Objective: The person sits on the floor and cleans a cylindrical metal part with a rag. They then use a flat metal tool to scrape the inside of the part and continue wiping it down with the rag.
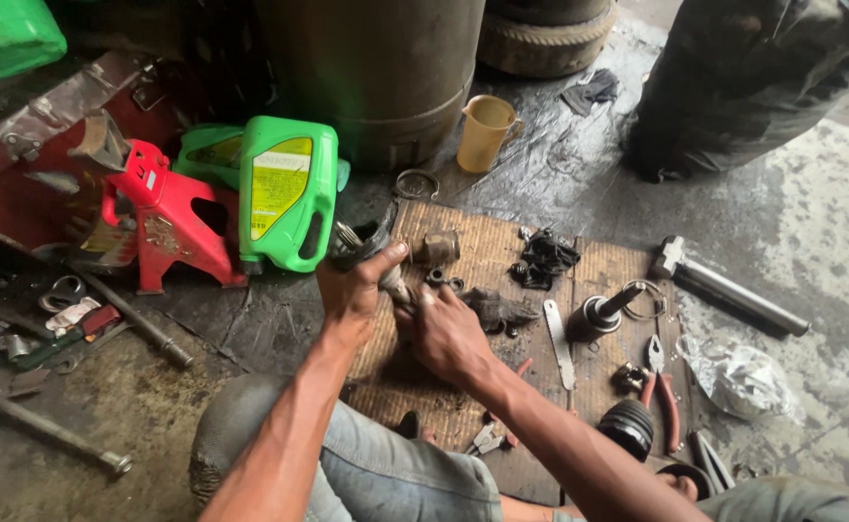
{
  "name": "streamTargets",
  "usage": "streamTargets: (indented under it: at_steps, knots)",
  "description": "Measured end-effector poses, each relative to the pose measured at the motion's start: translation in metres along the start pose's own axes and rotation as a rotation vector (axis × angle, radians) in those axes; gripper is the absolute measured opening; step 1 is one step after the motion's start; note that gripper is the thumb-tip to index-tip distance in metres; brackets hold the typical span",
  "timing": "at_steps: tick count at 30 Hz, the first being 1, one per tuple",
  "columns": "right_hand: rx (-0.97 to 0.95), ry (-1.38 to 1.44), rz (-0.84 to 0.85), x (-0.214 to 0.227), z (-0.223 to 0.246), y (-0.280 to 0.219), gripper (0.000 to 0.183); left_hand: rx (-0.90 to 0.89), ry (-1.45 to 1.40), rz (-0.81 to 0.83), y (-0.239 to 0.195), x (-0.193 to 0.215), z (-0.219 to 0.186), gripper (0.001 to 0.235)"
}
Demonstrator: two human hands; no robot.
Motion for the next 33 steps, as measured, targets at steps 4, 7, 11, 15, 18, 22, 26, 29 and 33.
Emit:
streamTargets:
  at_steps: [4,7,11,15,18,22,26,29,33]
  knots:
    - [0.103,-0.100,-0.018,-0.007,-0.020,-0.039,0.037,-0.069,-0.122,-0.034,0.000,0.002,0.007,0.028]
    - [0.106,-0.132,-0.022,-0.009,-0.035,-0.058,0.043,0.029,-0.199,0.091,0.003,-0.009,0.018,0.022]
    - [0.129,-0.123,0.076,-0.009,-0.036,-0.068,0.035,-0.019,-0.199,-0.112,0.015,0.027,-0.013,0.020]
    - [-0.057,-0.137,0.212,-0.004,-0.055,-0.069,0.034,0.292,-0.546,-0.083,0.022,0.038,0.015,0.037]
    - [0.128,-0.194,0.085,0.021,-0.033,-0.057,0.035,0.496,-0.570,-0.141,0.022,0.041,0.054,0.042]
    - [0.121,-0.255,0.212,0.024,-0.034,-0.050,0.040,0.503,-0.518,-0.291,0.041,0.072,0.081,0.036]
    - [-0.118,0.003,0.411,0.029,-0.071,-0.087,0.040,0.589,-0.527,-0.456,0.050,0.121,0.082,0.028]
    - [-0.294,0.045,0.250,0.074,-0.126,-0.132,0.028,0.371,-0.540,-0.474,0.061,0.146,0.039,0.025]
    - [-0.746,0.374,0.013,0.080,-0.215,-0.180,0.024,0.278,-0.439,-0.637,0.053,0.146,0.018,0.038]
Point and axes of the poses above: each hand's wrist, its own y-axis towards the middle knuckle, its own x-axis out of the back of the hand, z = x × y, the point moved 10 cm from there along y, towards the middle knuckle, and after that the axes turned 9 degrees about x, right-handed, at the moved point
